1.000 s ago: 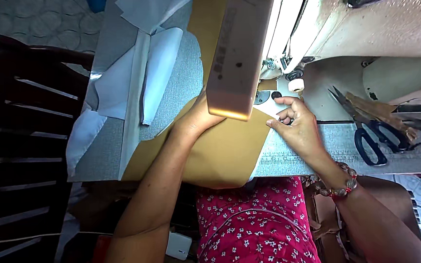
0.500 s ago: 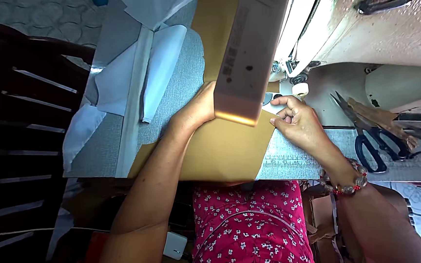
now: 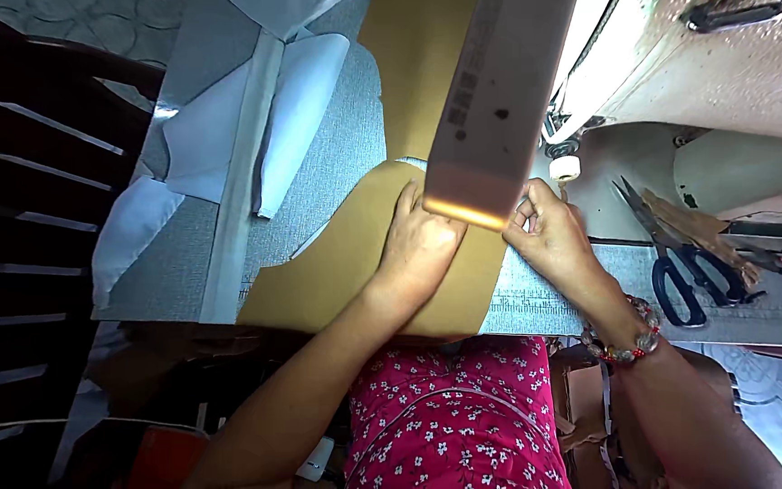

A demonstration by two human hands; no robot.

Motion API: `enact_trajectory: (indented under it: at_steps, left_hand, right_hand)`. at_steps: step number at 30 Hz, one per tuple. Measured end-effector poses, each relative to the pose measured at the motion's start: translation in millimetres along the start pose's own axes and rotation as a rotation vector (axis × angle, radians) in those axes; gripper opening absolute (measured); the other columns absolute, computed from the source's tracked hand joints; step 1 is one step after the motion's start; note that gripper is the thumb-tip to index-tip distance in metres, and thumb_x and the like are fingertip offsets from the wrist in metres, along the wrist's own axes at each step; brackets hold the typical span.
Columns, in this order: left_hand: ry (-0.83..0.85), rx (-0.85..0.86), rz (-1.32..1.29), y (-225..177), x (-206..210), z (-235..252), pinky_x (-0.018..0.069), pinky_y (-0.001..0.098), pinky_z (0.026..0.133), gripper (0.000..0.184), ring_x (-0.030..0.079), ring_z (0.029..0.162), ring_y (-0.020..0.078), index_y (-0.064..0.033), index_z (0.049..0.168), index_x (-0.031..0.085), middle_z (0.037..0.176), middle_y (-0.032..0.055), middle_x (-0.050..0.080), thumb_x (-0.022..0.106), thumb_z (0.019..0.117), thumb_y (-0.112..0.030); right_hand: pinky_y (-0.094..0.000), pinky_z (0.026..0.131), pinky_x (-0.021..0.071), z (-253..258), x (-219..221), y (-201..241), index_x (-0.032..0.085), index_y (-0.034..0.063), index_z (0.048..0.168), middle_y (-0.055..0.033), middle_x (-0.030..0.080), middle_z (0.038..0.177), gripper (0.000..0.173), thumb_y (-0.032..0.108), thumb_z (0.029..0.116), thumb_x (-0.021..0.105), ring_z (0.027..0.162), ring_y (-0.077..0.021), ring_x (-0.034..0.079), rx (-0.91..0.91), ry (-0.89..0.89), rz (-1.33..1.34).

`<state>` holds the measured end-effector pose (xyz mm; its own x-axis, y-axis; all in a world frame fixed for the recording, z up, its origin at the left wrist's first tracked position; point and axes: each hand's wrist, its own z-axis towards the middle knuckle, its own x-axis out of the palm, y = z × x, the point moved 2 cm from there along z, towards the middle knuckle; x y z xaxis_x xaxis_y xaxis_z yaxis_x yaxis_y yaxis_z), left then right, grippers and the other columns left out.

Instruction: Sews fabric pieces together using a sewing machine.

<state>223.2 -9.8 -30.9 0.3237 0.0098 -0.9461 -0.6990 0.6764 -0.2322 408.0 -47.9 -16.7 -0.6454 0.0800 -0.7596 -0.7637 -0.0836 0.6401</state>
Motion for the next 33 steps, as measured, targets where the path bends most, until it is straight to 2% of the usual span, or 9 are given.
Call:
enact_trajectory:
  at_steps: [1, 3, 6, 9, 20, 25, 29, 31, 33]
  left_hand:
    - [0.031, -0.066, -0.026, -4.6, 5.2, -5.3, 0.0258, 0.0722, 0.115, 0.032, 0.052, 0.136, 0.0443, -0.0042, 0.13, 0.069, 0.139, 0.0174, 0.063, 0.05, 0.1036, -0.007]
    - [0.059, -0.135, -0.065, -5.2, 15.6, -12.4, 0.0162, 0.0782, 0.114, 0.051, 0.036, 0.148, 0.0453, -0.0111, 0.143, 0.061, 0.153, 0.0162, 0.051, 0.039, 0.1078, -0.041]
    - [0.076, -0.112, -0.108, 3.9, 16.5, -9.9, 0.0123, 0.0783, 0.115, 0.063, 0.031, 0.151, 0.0433, -0.0153, 0.145, 0.059, 0.157, 0.0142, 0.047, 0.041, 0.1025, -0.058]
    - [0.09, -0.098, -0.116, 11.9, 14.0, -0.6, 0.0125, 0.0766, 0.116, 0.064, 0.033, 0.151, 0.0418, -0.0147, 0.144, 0.06, 0.157, 0.013, 0.048, 0.046, 0.1005, -0.06]
    - [0.115, -0.142, -0.146, 18.9, 10.3, 12.8, 0.0089, 0.0732, 0.119, 0.066, 0.027, 0.154, 0.0379, -0.0117, 0.148, 0.055, 0.161, 0.012, 0.042, 0.057, 0.0983, -0.055]
    - [0.119, -0.132, -0.147, 21.2, 10.8, 12.8, 0.0065, 0.07, 0.121, 0.068, 0.026, 0.155, 0.0364, -0.0113, 0.15, 0.053, 0.163, 0.0117, 0.039, 0.057, 0.0985, -0.055]
    - [0.14, -0.148, -0.092, 31.7, 22.8, 25.5, 0.0053, 0.0691, 0.121, 0.073, 0.027, 0.154, 0.0358, -0.0156, 0.152, 0.052, 0.162, 0.0092, 0.041, 0.053, 0.0968, -0.064]
    - [0.123, -0.148, -0.046, 39.7, 31.1, 36.2, 0.0061, 0.0696, 0.121, 0.079, 0.029, 0.153, 0.0362, -0.0183, 0.152, 0.052, 0.161, 0.0087, 0.042, 0.048, 0.0942, -0.072]
    - [0.118, -0.153, -0.038, 44.6, 33.9, 45.3, 0.006, 0.0703, 0.12, 0.08, 0.03, 0.153, 0.0379, -0.018, 0.15, 0.054, 0.159, 0.0111, 0.045, 0.048, 0.0936, -0.074]
  right_hand:
    - [-0.0392, 0.055, 0.0428, 0.1, 1.2, -0.4, 0.063, 0.0045, 0.123, -0.0104, 0.056, 0.081, 0.032, 0.005, 0.0915, 0.068, 0.064, -0.0233, 0.052, -0.048, -0.016, -0.031]
    - [-0.0459, 0.069, 0.0467, 0.9, 4.3, -3.2, 0.069, 0.0083, 0.127, -0.0164, 0.057, 0.101, 0.035, 0.005, 0.0924, 0.064, 0.086, -0.0312, 0.058, -0.134, -0.035, -0.1]
    - [-0.0499, 0.075, 0.0453, 1.4, 9.3, -8.3, 0.077, 0.0113, 0.114, -0.0192, 0.058, 0.102, 0.026, 0.008, 0.0942, 0.061, 0.093, -0.0366, 0.058, -0.228, -0.086, -0.193]
    - [-0.0508, 0.076, 0.045, 6.3, 10.9, -11.4, 0.078, 0.0124, 0.115, -0.0209, 0.06, 0.102, 0.025, 0.012, 0.0977, 0.059, 0.093, -0.0385, 0.058, -0.252, -0.111, -0.263]
    - [-0.0554, 0.08, 0.0469, 15.9, 7.7, -6.5, 0.074, 0.0121, 0.124, -0.0279, 0.059, 0.112, 0.031, 0.006, 0.0968, 0.061, 0.103, -0.0457, 0.059, -0.21, -0.109, -0.337]
    - [-0.0571, 0.083, 0.0464, 15.4, 6.8, -6.3, 0.072, 0.0111, 0.126, -0.0288, 0.059, 0.116, 0.032, 0.006, 0.0969, 0.061, 0.106, -0.0472, 0.059, -0.215, -0.117, -0.352]
    - [-0.054, 0.078, 0.047, 31.9, 13.8, -17.7, 0.075, 0.0184, 0.124, -0.0265, 0.063, 0.108, 0.029, 0.016, 0.1006, 0.058, 0.099, -0.0447, 0.062, -0.186, -0.181, -0.451]
    - [-0.0553, 0.074, 0.0472, 44.1, 15.6, -25.2, 0.074, 0.0091, 0.118, -0.027, 0.063, 0.102, 0.027, 0.02, 0.1029, 0.055, 0.094, -0.0454, 0.064, -0.172, -0.192, -0.475]
    - [-0.0566, 0.08, 0.049, 47.5, 8.7, -23.1, 0.067, -0.0023, 0.114, -0.0276, 0.065, 0.106, 0.025, 0.017, 0.1048, 0.053, 0.099, -0.046, 0.064, -0.134, -0.089, -0.442]
